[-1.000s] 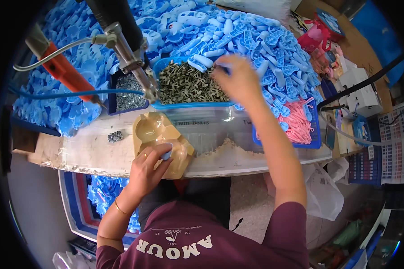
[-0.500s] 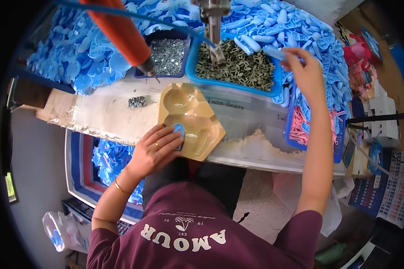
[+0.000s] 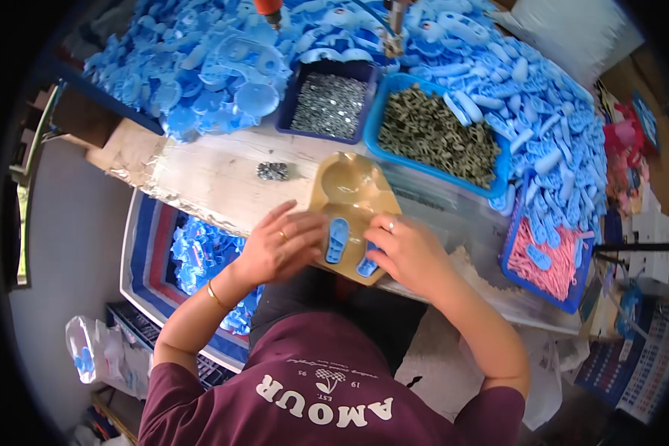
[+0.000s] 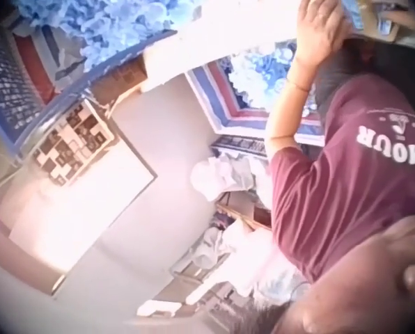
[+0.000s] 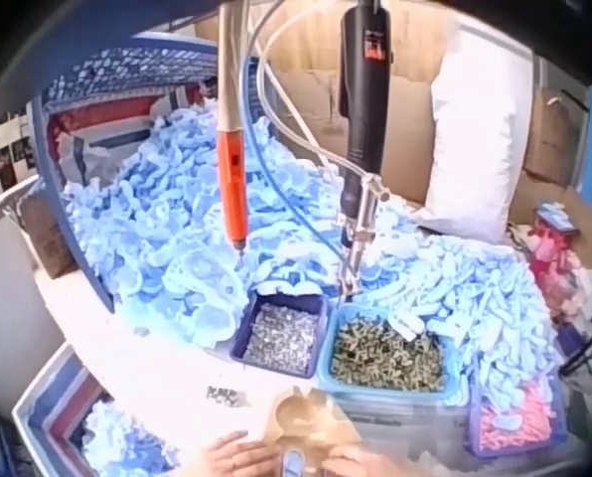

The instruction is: Assembling and processing small hippo-shaped plastic toys using hand tools and pneumatic devices at a factory workbench.

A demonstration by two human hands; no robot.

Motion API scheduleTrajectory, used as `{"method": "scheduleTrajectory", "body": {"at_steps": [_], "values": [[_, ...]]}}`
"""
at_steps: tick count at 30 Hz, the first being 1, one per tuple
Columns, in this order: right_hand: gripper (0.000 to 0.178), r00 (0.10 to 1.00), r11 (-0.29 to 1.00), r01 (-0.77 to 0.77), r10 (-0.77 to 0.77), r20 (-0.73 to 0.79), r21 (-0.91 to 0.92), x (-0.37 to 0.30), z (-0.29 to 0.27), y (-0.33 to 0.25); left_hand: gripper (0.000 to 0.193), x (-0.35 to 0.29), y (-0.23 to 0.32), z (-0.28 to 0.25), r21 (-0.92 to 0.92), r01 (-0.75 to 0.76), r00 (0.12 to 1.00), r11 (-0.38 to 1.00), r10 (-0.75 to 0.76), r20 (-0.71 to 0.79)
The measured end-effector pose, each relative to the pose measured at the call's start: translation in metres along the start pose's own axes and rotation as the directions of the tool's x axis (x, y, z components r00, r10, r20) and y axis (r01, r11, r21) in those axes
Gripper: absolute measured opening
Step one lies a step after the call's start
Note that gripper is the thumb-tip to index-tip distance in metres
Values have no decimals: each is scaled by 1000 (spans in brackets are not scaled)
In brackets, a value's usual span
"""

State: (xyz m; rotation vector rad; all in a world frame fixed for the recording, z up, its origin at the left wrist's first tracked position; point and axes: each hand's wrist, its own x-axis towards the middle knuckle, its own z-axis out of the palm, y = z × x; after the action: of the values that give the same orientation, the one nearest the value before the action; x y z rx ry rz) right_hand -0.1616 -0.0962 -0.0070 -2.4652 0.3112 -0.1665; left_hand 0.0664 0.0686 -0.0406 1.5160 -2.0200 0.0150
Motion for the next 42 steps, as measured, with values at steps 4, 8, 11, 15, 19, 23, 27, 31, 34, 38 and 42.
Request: {"method": "scheduleTrajectory", "body": {"at_steps": [4,8,11,15,19,23,27,31,34,38,42], "values": [[28,1000,989,7,-8,-8,-148,-6,2,-10,20,12,-64,-19,70,251,926,965,-219,-308],[26,981,987,38,-67,-183,-153,0,-2,-13,16,42,-127,-46,205,468,815,860,-330,-476],[24,975,990,47,-75,-210,-136,5,-5,-17,22,39,-162,-47,240,521,827,819,-413,-382],[20,974,989,71,-96,-203,-126,2,-5,-17,20,41,-147,-60,143,524,781,839,-406,-475],[18,969,997,67,-76,-234,-46,2,-2,-24,25,5,-115,-94,-186,499,725,846,-525,-446],[41,929,975,178,-211,-303,-131,17,6,-48,24,-17,-79,-116,-476,530,833,702,-535,140],[70,891,844,338,-430,-146,-417,32,7,-70,22,-2,-34,-91,-549,387,914,741,-228,336],[72,980,960,196,-197,17,-199,10,9,-55,20,17,-12,-68,-586,367,925,722,-218,311],[79,991,976,-24,-4,-131,-216,-3,-15,-45,28,16,-7,-61,-627,368,911,687,-401,96],[84,976,969,-95,45,-214,-230,-1,-10,-20,31,17,-3,-53,-508,388,900,769,-434,29],[87,982,976,-76,38,-182,-205,5,5,-17,42,22,0,-39,-351,343,933,871,-359,22]]}}
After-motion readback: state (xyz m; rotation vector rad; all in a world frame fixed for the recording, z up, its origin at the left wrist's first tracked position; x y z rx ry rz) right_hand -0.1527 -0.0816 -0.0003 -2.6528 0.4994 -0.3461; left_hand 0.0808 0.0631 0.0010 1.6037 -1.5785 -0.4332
